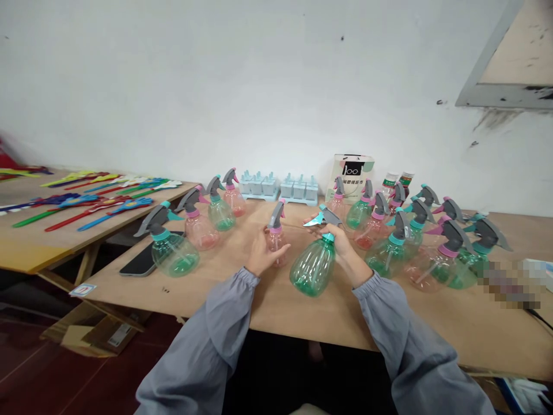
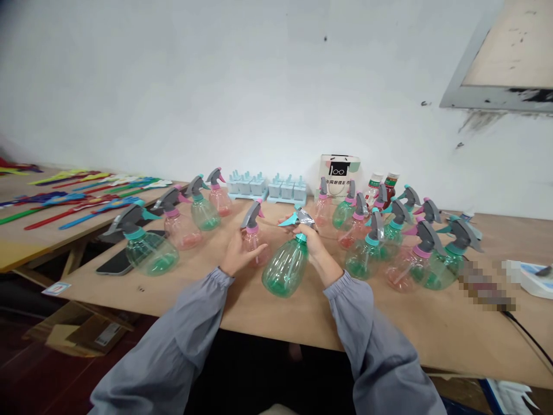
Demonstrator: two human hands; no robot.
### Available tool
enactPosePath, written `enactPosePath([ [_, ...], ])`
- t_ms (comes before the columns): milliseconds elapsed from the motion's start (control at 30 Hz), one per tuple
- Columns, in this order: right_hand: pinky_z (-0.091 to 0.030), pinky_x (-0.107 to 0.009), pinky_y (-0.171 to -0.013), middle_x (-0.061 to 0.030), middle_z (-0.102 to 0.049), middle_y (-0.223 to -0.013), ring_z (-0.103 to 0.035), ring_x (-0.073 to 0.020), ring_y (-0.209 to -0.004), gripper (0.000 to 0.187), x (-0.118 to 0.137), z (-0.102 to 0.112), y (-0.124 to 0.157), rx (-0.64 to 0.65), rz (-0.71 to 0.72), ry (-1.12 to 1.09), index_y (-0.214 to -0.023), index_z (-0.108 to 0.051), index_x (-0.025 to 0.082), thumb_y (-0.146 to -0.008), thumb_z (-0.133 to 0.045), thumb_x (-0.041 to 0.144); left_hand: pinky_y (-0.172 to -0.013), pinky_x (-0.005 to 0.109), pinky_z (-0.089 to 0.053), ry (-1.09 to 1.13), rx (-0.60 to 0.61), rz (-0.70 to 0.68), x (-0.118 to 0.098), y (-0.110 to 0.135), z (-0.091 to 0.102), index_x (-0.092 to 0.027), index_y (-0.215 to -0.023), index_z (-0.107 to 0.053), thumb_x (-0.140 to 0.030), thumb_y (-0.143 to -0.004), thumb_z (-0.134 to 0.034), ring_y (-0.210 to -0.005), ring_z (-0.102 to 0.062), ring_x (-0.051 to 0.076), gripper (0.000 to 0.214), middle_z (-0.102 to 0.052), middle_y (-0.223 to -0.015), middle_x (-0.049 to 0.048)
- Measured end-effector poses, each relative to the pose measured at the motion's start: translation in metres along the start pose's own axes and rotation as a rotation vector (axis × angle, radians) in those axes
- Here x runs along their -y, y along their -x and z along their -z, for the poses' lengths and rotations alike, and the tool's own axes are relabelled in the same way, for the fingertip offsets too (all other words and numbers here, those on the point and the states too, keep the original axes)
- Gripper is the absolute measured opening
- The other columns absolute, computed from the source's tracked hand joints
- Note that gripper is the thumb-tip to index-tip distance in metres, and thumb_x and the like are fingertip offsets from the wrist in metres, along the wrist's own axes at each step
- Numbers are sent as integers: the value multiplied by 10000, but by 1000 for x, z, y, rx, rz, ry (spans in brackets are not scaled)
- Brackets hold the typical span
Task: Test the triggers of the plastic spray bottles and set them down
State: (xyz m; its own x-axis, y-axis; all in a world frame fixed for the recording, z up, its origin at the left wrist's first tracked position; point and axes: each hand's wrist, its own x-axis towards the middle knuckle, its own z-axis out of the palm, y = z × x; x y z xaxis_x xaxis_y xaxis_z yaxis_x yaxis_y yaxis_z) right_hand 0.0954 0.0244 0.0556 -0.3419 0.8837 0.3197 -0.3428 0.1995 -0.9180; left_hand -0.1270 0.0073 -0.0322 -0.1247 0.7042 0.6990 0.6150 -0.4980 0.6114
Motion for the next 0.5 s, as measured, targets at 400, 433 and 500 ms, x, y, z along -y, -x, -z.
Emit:
enactPosePath([
  [400,-531,-308,-758,18,-778,-852,-719,-212,-867,356,16,-7,6,-117,61,-178,-895,-671,277,-543,-631,254,-858,417,-486,-20,-384,-284,-50,29,27,-226,-1027,-490,-485,-895,-586,-972,-545,242,306,-471,-1005,59],
  [433,-536,-307,-785,25,-783,-863,-728,-212,-894,382,19,-9,8,-127,69,-204,-921,-672,285,-542,-640,256,-830,390,-485,6,-301,-274,-59,36,26,-230,-1035,-486,-430,-916,-579,-932,-540,221,251,-468,-974,46],
  [500,-543,-311,-853,34,-786,-862,-738,-213,-928,417,24,-11,11,-147,91,-256,-945,-673,295,-530,-652,260,-806,359,-488,42,-117,-203,-79,49,23,-231,-1140,-473,-362,-939,-579,-906,-540,200,262,-485,-982,44],
])
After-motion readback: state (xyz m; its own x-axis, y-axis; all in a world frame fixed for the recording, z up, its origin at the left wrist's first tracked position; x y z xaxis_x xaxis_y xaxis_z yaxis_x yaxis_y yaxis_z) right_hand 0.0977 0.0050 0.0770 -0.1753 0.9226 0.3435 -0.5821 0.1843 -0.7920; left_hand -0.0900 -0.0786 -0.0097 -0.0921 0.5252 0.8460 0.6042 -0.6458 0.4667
